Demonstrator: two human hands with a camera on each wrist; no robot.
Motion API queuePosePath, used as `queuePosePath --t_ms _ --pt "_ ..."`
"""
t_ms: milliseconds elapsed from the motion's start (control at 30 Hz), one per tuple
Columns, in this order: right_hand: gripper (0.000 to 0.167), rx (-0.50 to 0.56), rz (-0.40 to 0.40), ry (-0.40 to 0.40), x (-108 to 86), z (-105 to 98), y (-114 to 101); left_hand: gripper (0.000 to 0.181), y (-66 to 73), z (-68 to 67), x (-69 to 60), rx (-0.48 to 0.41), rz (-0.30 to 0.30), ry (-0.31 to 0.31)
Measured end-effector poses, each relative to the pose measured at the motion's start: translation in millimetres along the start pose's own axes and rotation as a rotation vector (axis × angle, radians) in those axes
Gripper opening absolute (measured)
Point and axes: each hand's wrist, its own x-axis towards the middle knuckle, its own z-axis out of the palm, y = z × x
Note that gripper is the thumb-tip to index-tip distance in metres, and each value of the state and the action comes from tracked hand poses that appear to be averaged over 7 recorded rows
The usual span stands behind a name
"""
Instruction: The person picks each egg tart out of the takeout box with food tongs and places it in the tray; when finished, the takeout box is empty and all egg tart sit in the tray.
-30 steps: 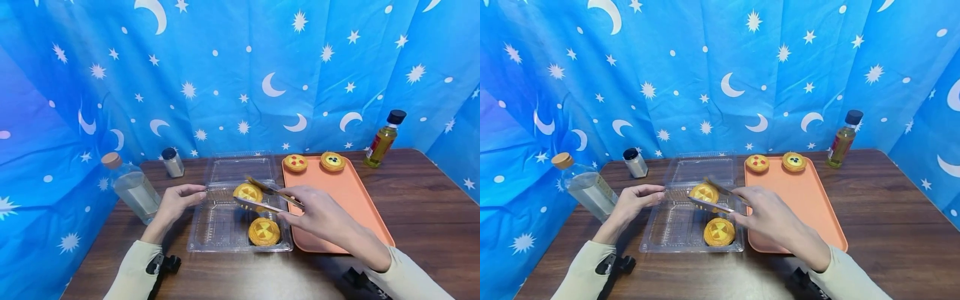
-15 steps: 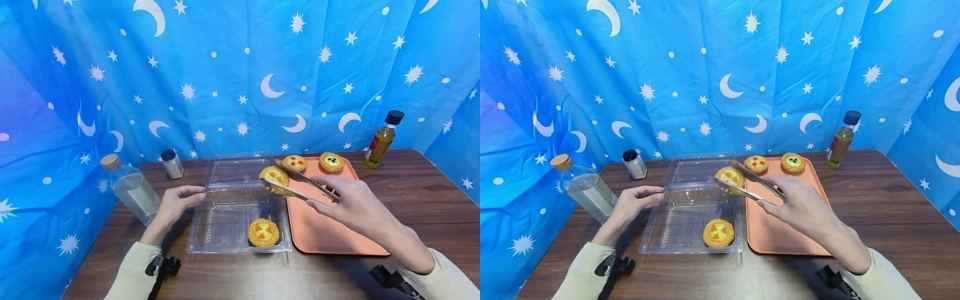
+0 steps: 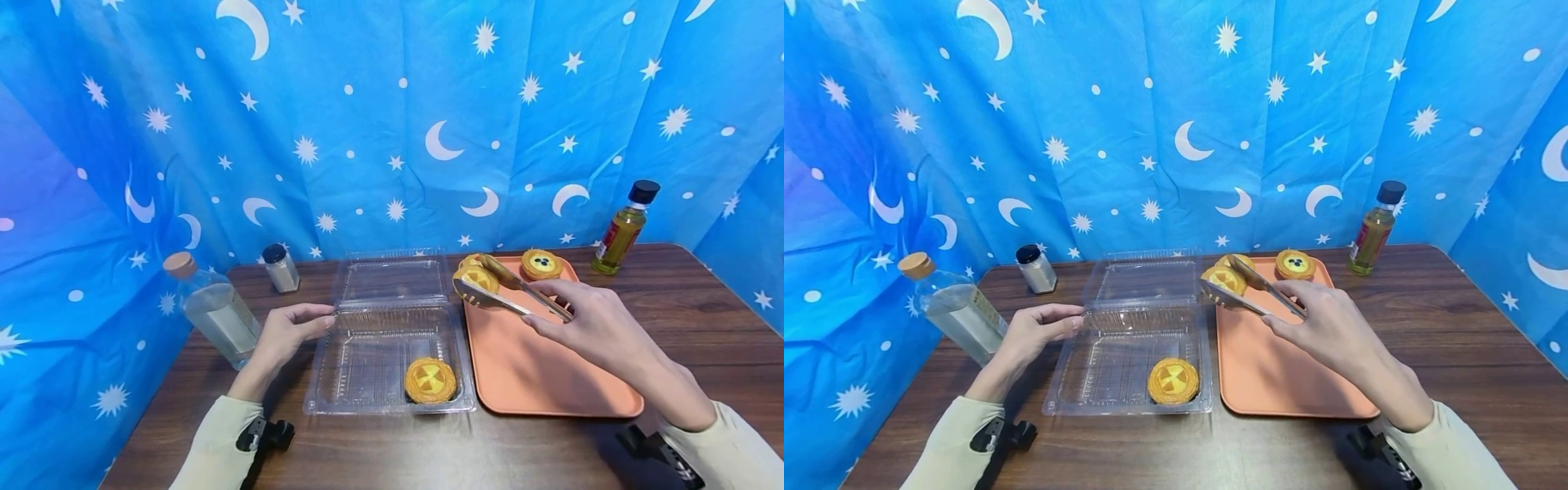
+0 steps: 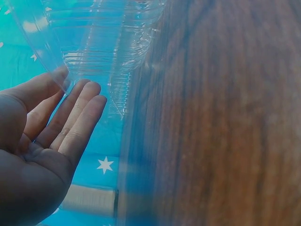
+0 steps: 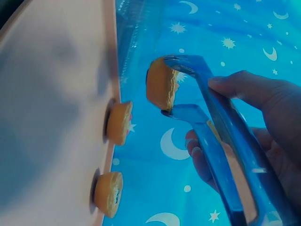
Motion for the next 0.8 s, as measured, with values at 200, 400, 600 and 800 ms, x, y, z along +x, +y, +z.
queuePosePath --t_ms 200,400,600,800 --pt "0.044 0.002 0.051 -0.056 1.5 2 7 0.031 0.4 -0.4 -0.2 -0.011 0.003 -0.01" --pt "0.046 -0.017 0.06 -0.08 3.0 4 14 0.03 0.1 0.2 0.1 -0.022 0.006 -0.008" --pt "0.048 -0.018 0.064 -0.084 4.4 9 21 0.03 0.9 0.4 -0.4 -0.013 0.004 -0.003" --pt "0.05 -0.03 0.081 -0.099 5.8 15 26 0.03 1.3 0.2 -0.7 -0.014 0.007 -0.006"
